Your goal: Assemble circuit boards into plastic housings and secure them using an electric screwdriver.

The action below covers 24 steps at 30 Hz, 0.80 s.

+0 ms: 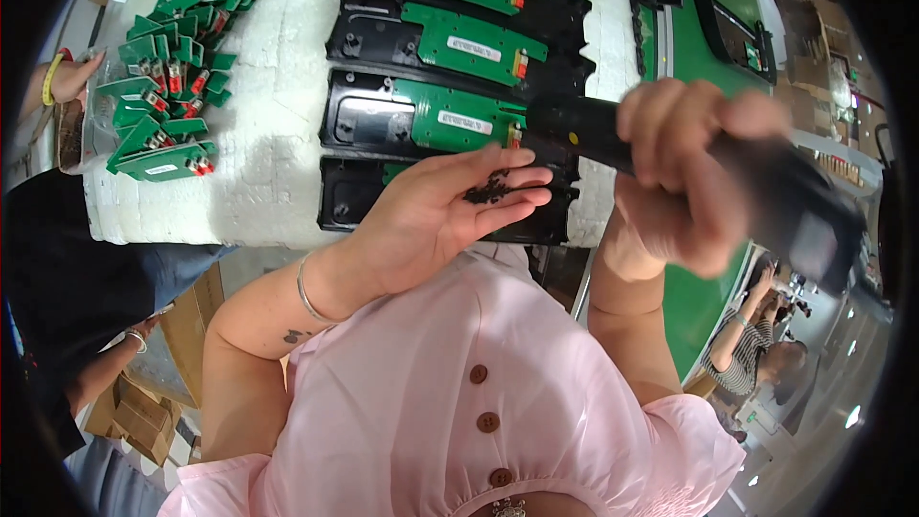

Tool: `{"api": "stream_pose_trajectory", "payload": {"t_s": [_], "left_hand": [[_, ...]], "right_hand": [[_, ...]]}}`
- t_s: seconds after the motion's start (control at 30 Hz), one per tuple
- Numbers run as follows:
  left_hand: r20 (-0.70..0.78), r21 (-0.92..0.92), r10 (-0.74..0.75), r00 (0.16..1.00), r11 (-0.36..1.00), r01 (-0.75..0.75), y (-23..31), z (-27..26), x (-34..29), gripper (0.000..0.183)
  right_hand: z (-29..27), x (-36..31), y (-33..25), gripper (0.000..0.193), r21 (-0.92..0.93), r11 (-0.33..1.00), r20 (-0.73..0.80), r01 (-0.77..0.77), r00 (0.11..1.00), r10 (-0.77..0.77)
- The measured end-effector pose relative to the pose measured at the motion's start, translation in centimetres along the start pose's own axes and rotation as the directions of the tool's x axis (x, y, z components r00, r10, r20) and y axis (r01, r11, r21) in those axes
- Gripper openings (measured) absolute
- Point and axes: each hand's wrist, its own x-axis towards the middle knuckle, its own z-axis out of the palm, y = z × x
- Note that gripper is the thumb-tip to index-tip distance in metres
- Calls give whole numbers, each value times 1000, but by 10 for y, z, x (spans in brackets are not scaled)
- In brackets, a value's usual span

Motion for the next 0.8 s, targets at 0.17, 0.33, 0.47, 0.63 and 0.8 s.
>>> {"api": "stream_pose_trajectory", "payload": {"t_s": [0.17, 0.33, 0.47, 0.63, 0.8], "left_hand": [[-20, 180, 43, 999, 983, -38, 5, -10, -9, 30], [-31, 183, 59, 998, 982, -52, 8, -10, -9, 25], [-26, 184, 50, 998, 982, -44, 13, -11, -11, 22], [-25, 248, 61, 998, 967, -53, 11, -13, -12, 19], [-70, 223, 65, 995, 974, -48, 9, -12, -9, 19]], "right_hand": [[-18, 7, 18, 29, 34, 997, 1, -69, 998, 69], [-18, 11, 24, 28, 34, 995, 1, -95, 995, 95], [-16, 15, 26, 28, 21, 995, 17, -98, 995, 97], [-13, 15, 30, 27, 43, 988, 41, -147, 989, 145], [-7, 18, 29, 22, -52, 974, 38, -220, 974, 222]]}}
